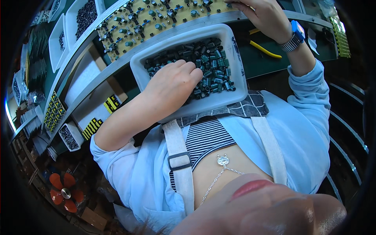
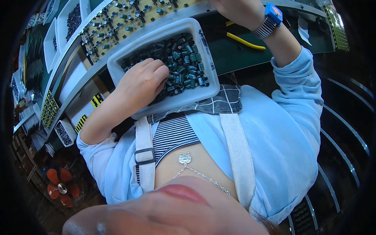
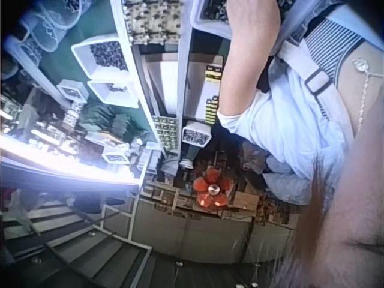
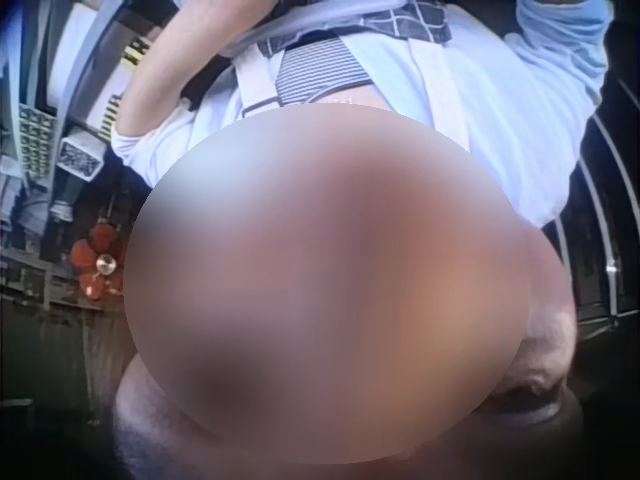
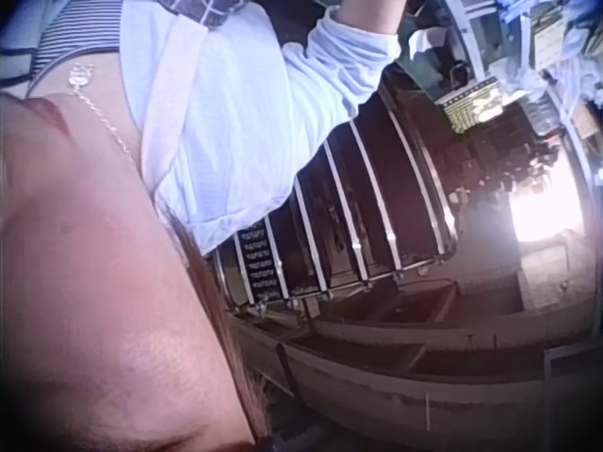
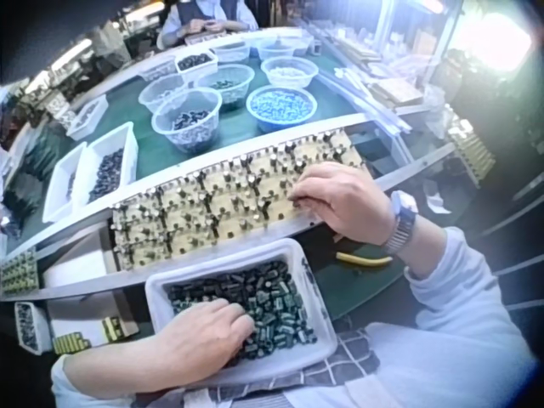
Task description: The person assembles small electronic components by hand and inserts them into circuit boards, then places a tray of capacitors on the workbench and inserts the capacitors into the boards.
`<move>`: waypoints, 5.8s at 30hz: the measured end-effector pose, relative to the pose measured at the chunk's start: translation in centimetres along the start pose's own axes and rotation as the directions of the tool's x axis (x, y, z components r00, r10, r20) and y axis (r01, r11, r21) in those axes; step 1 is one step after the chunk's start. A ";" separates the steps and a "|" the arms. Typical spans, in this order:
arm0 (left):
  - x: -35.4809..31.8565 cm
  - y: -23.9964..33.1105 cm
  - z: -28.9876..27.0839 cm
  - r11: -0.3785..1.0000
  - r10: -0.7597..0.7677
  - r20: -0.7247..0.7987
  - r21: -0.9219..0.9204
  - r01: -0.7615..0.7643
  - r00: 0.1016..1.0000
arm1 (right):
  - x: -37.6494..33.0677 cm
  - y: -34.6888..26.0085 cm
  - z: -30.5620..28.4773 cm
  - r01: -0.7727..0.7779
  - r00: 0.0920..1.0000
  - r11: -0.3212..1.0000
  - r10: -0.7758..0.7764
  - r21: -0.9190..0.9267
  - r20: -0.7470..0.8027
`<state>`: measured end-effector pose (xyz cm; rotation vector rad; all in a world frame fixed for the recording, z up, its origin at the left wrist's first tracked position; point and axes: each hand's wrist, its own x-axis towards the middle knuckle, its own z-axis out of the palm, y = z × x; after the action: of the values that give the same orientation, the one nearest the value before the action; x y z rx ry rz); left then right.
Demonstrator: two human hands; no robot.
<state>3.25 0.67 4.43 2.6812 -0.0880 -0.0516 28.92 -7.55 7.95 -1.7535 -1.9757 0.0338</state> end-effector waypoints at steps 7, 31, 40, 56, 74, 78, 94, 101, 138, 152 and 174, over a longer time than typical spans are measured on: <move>-0.1 0.4 -0.6 0.998 -0.008 0.072 -0.064 0.013 0.997 | -0.6 2.0 1.7 0.216 0.966 0.969 -0.194 0.124 -0.171; 1.9 -0.1 -4.6 0.937 -0.034 -0.167 -0.349 -0.027 0.985 | -6.8 4.6 -2.0 -0.381 0.868 0.916 0.308 -0.125 -0.390; 5.5 -3.3 -7.4 0.883 -0.157 -0.397 -0.466 -0.051 0.904 | -6.2 3.8 -1.0 -0.381 0.903 0.908 0.325 -0.173 -0.281; 10.3 -7.9 -9.4 0.914 -0.371 -0.373 -0.306 0.265 0.850 | -3.3 -0.7 1.9 -0.003 0.994 0.960 -0.028 -0.279 -0.108; 10.4 -10.2 -8.0 0.981 0.057 -0.464 0.190 0.036 0.884 | -3.5 -8.2 6.0 0.255 0.774 0.921 -0.376 0.294 0.509; 10.3 -9.8 -8.1 0.962 0.096 -0.453 0.272 0.035 0.886 | -3.3 -8.1 5.6 0.208 0.816 0.914 -0.358 0.347 0.454; 9.2 -7.8 -7.4 0.990 0.049 -0.541 -0.086 -0.114 0.839 | -4.0 -7.7 6.3 0.233 0.931 0.838 -0.340 0.493 0.137; 5.9 3.0 -9.2 0.516 0.038 -0.441 -0.760 -0.395 0.897 | -4.0 -4.7 3.8 0.089 0.940 0.727 0.164 0.681 -0.298; 1.5 1.4 1.1 0.982 0.038 0.064 0.182 -0.049 0.997 | 2.2 6.2 1.5 -0.158 0.969 0.987 0.148 -0.038 -0.195; 1.6 0.3 -1.3 0.983 0.075 -0.052 -0.167 -0.082 0.996 | 2.7 5.2 0.3 0.015 0.993 0.976 -0.039 -0.215 -0.109; 10.3 -4.6 -9.2 0.882 -0.414 -0.182 -0.324 0.343 0.892 | -3.1 -7.1 4.5 0.221 0.703 0.958 -0.285 0.180 0.651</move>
<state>14.24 8.10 10.45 2.3538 0.4943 0.1380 20.82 -10.29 5.32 -1.5040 -2.6583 0.7585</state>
